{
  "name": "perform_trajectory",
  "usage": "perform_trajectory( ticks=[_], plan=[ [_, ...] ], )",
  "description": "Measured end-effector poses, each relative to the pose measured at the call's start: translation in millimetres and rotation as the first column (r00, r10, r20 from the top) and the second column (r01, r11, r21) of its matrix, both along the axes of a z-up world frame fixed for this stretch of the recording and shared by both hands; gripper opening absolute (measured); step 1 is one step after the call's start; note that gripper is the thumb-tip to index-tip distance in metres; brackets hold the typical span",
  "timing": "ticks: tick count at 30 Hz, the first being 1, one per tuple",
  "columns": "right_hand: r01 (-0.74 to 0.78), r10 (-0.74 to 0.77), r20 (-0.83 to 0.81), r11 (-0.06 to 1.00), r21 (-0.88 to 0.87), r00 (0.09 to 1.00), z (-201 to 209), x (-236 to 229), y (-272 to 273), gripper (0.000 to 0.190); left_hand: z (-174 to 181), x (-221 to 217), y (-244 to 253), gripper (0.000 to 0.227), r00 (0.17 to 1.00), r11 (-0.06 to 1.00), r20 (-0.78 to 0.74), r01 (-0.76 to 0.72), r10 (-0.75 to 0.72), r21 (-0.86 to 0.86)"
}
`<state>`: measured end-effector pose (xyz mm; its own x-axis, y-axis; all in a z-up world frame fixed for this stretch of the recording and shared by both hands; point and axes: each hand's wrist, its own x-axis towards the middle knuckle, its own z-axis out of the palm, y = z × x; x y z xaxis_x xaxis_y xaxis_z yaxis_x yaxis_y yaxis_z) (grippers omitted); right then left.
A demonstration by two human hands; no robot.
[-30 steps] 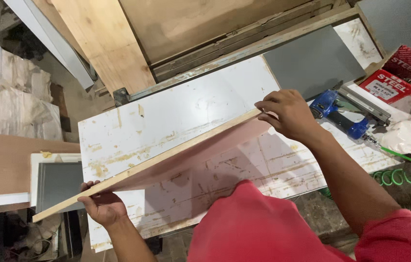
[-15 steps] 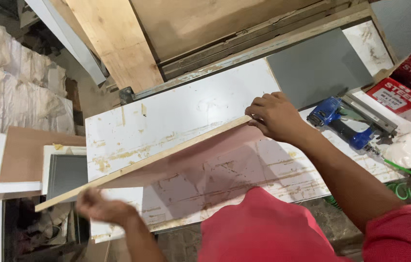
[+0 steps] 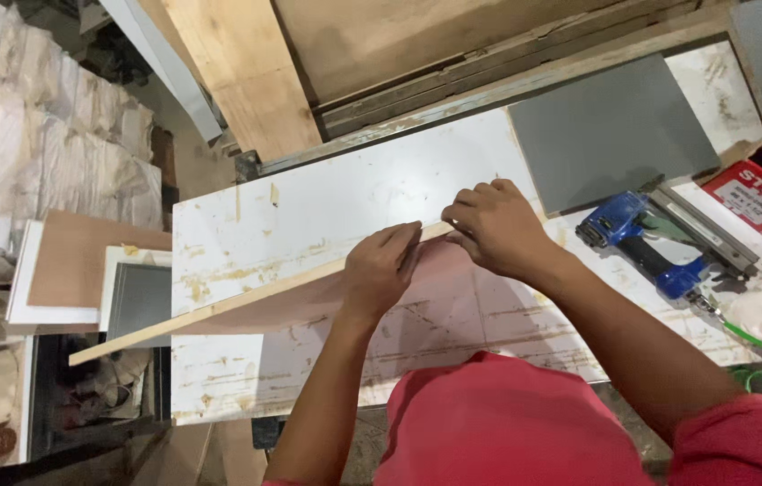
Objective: The person assembles wooden frames by attaching thin wooden strips to rectangular boards. They use a pneumatic nail gun to secure the strips and a hand saw to trim excess wood. The person also wipes the boards with a cloth and flips them over to work on different sides.
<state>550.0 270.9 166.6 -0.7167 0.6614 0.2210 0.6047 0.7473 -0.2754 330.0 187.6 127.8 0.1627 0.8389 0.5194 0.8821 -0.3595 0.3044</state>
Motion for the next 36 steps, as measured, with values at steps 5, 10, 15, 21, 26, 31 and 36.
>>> perform_trajectory(
  ticks=[5, 10, 15, 21, 26, 31, 36],
  plan=[
    [0.221, -0.276, -0.296, 0.953, -0.206, 0.914, 6, 8, -38, 0.042, 20, 5, -7, 0.021, 1.0, 1.0, 0.011, 0.004, -0.004, -0.019],
    [0.113, -0.637, -0.561, 0.708, -0.697, 0.529, -34, -14, -86, 0.064, 32, 4, -12, 0.021, 0.999, 0.999, -0.018, 0.038, -0.039, -0.028],
    [-0.06, -0.636, -0.642, 0.689, -0.723, 0.429, -40, -23, -89, 0.052, 33, 1, -15, 0.022, 0.998, 0.998, 0.015, 0.068, -0.068, -0.013],
    [-0.088, -0.635, -0.66, 0.69, -0.718, 0.4, -46, -29, -97, 0.048, 18, -7, -19, 0.022, 0.998, 0.998, -0.023, 0.06, -0.059, 0.026],
    [-0.09, -0.589, -0.703, 0.737, -0.67, 0.399, -46, -27, -95, 0.043, 36, 6, -18, 0.022, 0.999, 0.999, -0.001, 0.053, -0.053, -0.008],
    [-0.049, -0.545, -0.703, 0.774, -0.631, 0.456, -35, -18, -90, 0.042, 30, 1, -18, 0.021, 0.999, 0.999, 0.014, 0.037, -0.037, -0.006],
    [0.068, -0.454, -0.728, 0.867, -0.493, 0.513, -31, -17, -92, 0.038, 28, 1, -14, 0.021, 0.998, 0.999, 0.032, 0.049, -0.049, 0.015]
  ],
)
